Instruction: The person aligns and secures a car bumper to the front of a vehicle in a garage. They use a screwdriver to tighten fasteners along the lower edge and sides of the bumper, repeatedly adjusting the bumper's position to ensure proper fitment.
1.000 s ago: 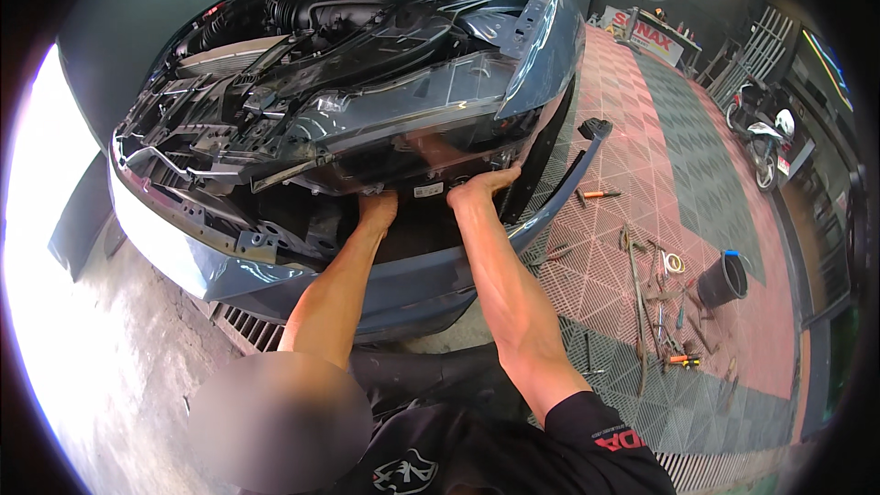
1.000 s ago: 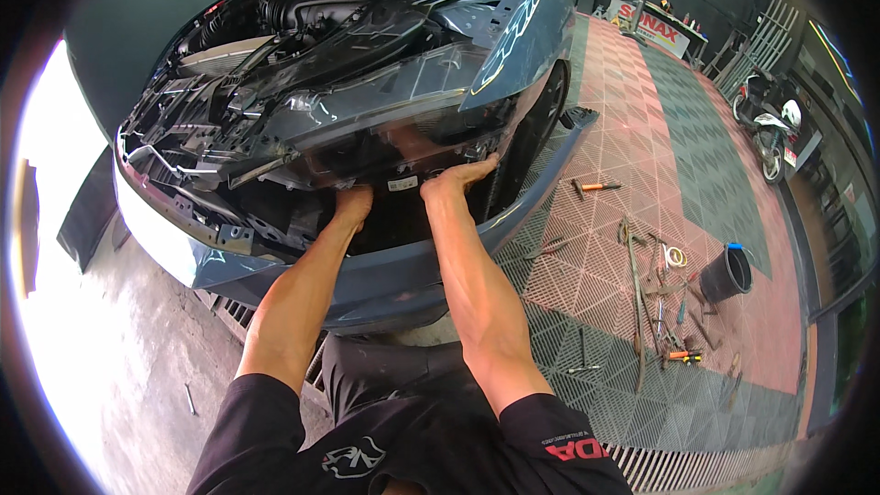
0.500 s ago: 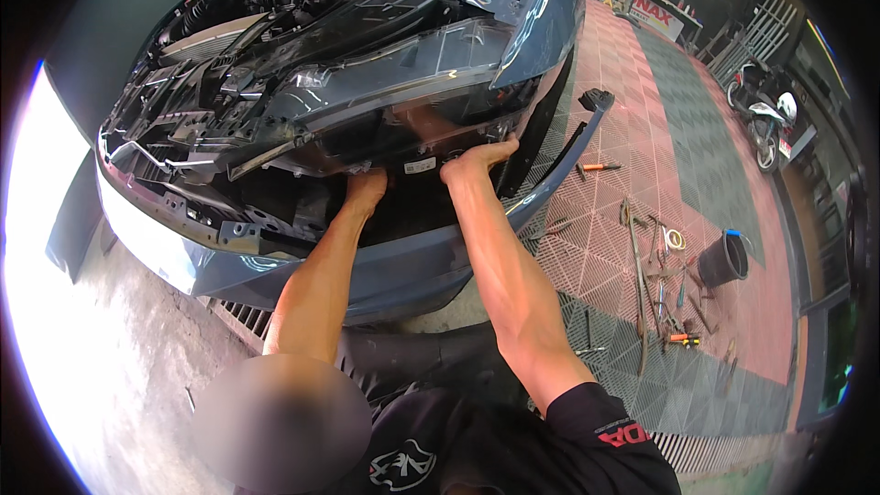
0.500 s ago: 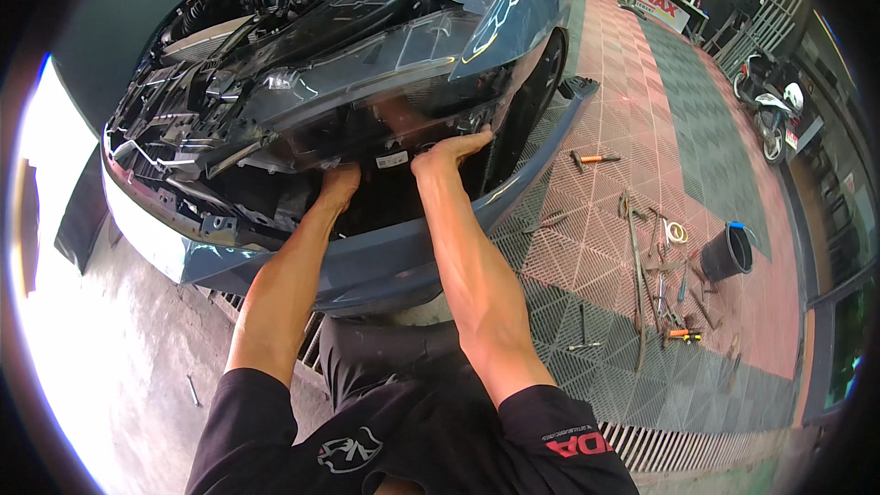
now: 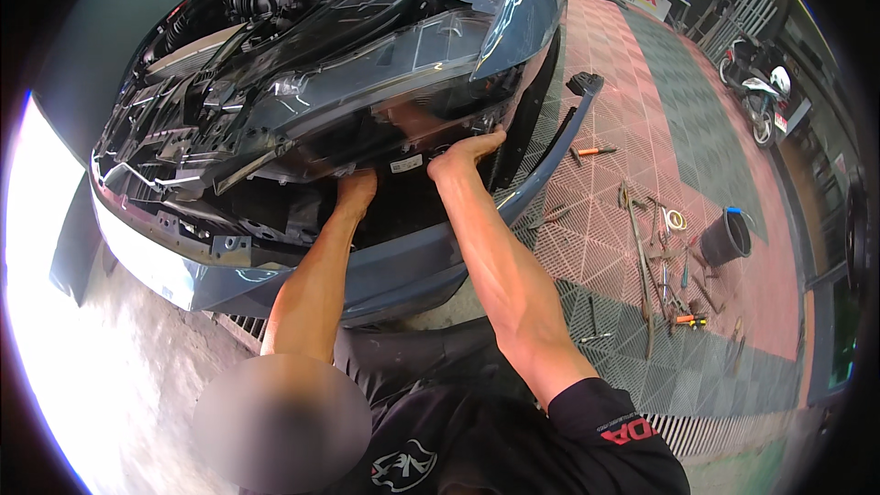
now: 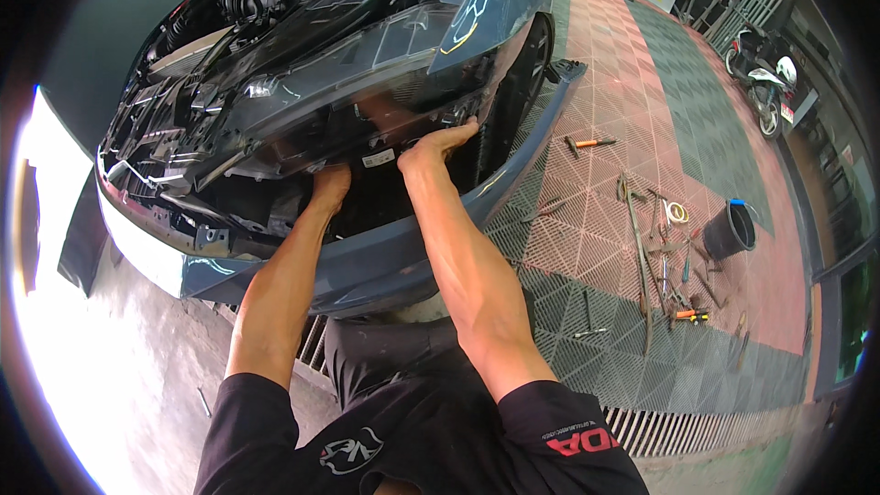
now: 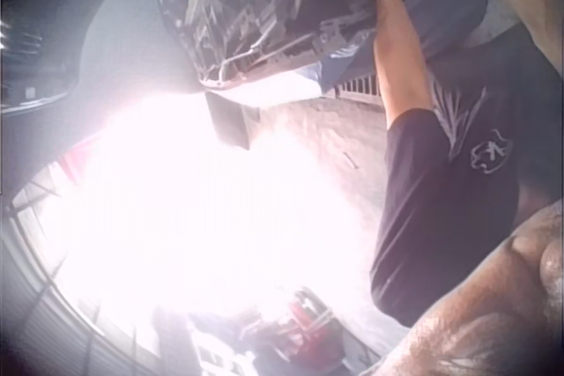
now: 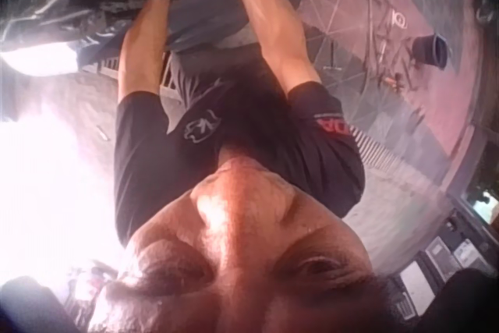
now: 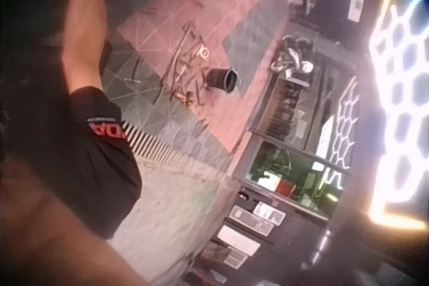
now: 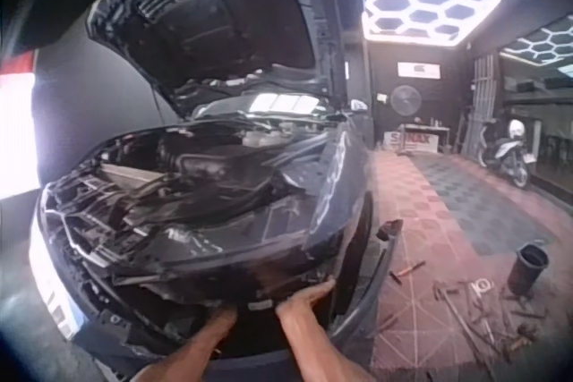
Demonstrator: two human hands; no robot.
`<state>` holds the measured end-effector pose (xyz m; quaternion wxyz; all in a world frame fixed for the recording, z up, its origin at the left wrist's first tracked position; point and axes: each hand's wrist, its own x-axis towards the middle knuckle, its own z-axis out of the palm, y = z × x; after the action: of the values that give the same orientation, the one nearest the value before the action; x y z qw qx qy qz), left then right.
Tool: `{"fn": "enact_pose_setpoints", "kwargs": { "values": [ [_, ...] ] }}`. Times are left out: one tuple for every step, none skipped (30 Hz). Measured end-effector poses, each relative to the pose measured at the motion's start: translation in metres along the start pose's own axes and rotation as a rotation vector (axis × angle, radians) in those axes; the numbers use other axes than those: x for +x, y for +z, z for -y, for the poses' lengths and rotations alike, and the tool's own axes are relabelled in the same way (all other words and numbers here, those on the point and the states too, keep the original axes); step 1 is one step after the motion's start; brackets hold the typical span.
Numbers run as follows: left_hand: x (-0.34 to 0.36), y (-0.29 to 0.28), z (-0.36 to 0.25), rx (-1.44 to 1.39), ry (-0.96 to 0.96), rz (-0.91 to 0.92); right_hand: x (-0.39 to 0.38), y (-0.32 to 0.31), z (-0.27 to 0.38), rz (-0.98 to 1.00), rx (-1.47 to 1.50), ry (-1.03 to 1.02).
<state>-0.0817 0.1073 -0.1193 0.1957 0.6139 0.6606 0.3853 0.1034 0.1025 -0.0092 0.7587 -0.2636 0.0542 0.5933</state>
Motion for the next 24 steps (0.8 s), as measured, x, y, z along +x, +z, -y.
{"fn": "enact_pose_setpoints", "kwargs": {
  "values": [
    [-0.001,-0.004,-0.007,0.309,0.042,0.059,0.005,-0.001,0.002,-0.038,-0.002,-0.015],
    [-0.001,-0.006,-0.015,0.500,0.049,0.128,0.010,-0.002,0.005,-0.044,-0.004,-0.014],
    [-0.003,-0.010,-0.024,0.692,0.069,0.197,0.014,-0.004,0.006,-0.051,-0.007,-0.007],
    [-0.003,-0.011,-0.036,0.765,0.052,0.279,0.019,-0.008,0.008,-0.059,-0.010,-0.002],
    [-0.003,-0.014,-0.036,0.781,0.032,0.285,0.013,-0.006,0.007,-0.053,-0.015,0.025],
    [-0.005,-0.016,-0.036,0.796,0.013,0.295,0.008,-0.005,0.008,-0.048,-0.021,0.049],
    [-0.003,-0.016,-0.034,0.742,-0.007,0.261,0.000,-0.001,0.011,-0.038,-0.024,0.070],
    [-0.003,-0.015,-0.027,0.624,-0.035,0.197,-0.006,0.002,0.013,0.018,-0.004,0.055],
    [-0.003,-0.012,-0.020,0.404,-0.065,0.083,-0.013,0.003,0.013,0.073,0.015,0.038],
    [-0.002,-0.006,-0.014,0.163,-0.074,-0.029,-0.019,0.005,0.016,0.129,0.036,0.017],
    [-0.001,0.000,-0.008,-0.056,-0.065,-0.144,-0.024,0.009,0.017,0.106,0.045,0.021],
    [0.003,0.002,0.000,-0.164,-0.061,-0.197,-0.029,0.013,0.019,0.084,0.053,0.025],
    [0.004,0.005,0.008,-0.247,-0.064,-0.242,-0.029,0.012,0.018,0.055,0.060,0.033],
    [0.008,0.006,0.017,-0.285,-0.069,-0.261,-0.029,0.014,0.017,0.051,0.076,0.037],
    [0.008,0.010,0.024,-0.306,-0.072,-0.260,-0.025,0.013,0.017,0.038,0.089,0.036],
    [0.011,0.012,0.032,-0.314,-0.066,-0.239,-0.022,0.012,0.017,0.025,0.103,0.036],
    [0.011,0.011,0.041,-0.303,-0.072,-0.207,-0.024,0.011,0.015,0.013,0.108,0.036],
    [0.012,0.012,0.050,-0.302,-0.062,-0.166,-0.026,0.012,0.012,0.001,0.112,0.036],
    [0.013,0.022,0.046,-0.321,-0.041,-0.107,-0.025,0.014,0.024,-0.006,0.118,0.009],
    [0.016,0.013,0.058,-0.312,-0.033,-0.080,-0.026,0.015,0.019,-0.045,0.110,0.029],
    [0.018,0.002,0.070,-0.302,-0.026,-0.054,-0.027,0.016,0.015,-0.083,0.102,0.050],
    [0.026,-0.012,0.077,-0.513,-0.149,0.059,-0.028,0.017,0.014,-0.120,0.095,0.061],
    [0.037,-0.025,0.075,-0.727,-0.267,0.182,-0.027,0.016,0.018,-0.109,0.093,0.053],
    [0.039,-0.022,0.072,-0.768,-0.312,0.216,-0.027,0.016,0.022,-0.098,0.091,0.046]
  ]
}}
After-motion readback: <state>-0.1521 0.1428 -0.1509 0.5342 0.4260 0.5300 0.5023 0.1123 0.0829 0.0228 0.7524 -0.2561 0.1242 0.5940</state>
